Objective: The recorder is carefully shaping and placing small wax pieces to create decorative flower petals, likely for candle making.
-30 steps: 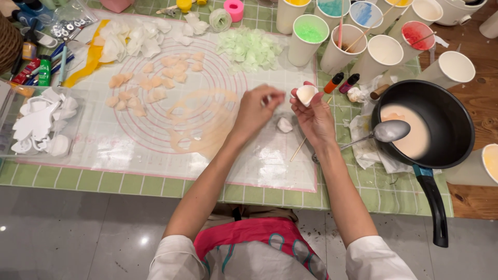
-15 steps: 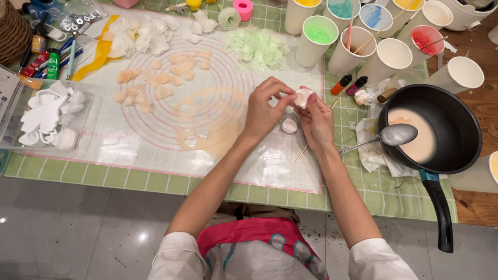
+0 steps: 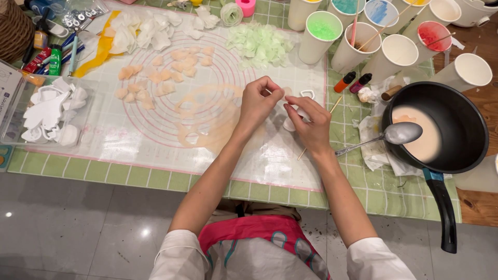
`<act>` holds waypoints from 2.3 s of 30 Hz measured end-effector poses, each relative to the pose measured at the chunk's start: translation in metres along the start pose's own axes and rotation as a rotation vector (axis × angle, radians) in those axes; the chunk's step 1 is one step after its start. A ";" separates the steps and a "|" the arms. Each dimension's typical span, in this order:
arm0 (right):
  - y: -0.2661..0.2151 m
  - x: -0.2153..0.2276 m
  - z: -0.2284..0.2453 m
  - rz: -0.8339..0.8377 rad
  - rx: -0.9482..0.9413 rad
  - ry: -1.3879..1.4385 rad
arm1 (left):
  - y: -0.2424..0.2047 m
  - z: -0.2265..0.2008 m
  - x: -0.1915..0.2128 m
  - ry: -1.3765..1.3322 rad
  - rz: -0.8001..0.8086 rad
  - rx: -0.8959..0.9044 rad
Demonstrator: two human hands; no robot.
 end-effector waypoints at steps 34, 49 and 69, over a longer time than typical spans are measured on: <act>-0.003 0.015 -0.009 -0.159 0.062 -0.055 | -0.001 -0.017 -0.014 0.066 0.064 -0.092; 0.002 0.002 -0.032 -0.022 -0.144 0.040 | 0.030 -0.007 0.167 0.375 -0.279 -0.157; 0.009 0.045 -0.104 -0.327 -0.285 0.607 | -0.039 -0.028 -0.014 0.585 0.409 -0.232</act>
Point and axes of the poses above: each hand's wrist, its own y-axis towards the middle knuckle, its own x-axis out of the back of the hand, z = x × y, the point moved 10 cm from there along y, towards the middle knuckle, and after that the axes turned 12 degrees about -x, right-handed, at the moved point
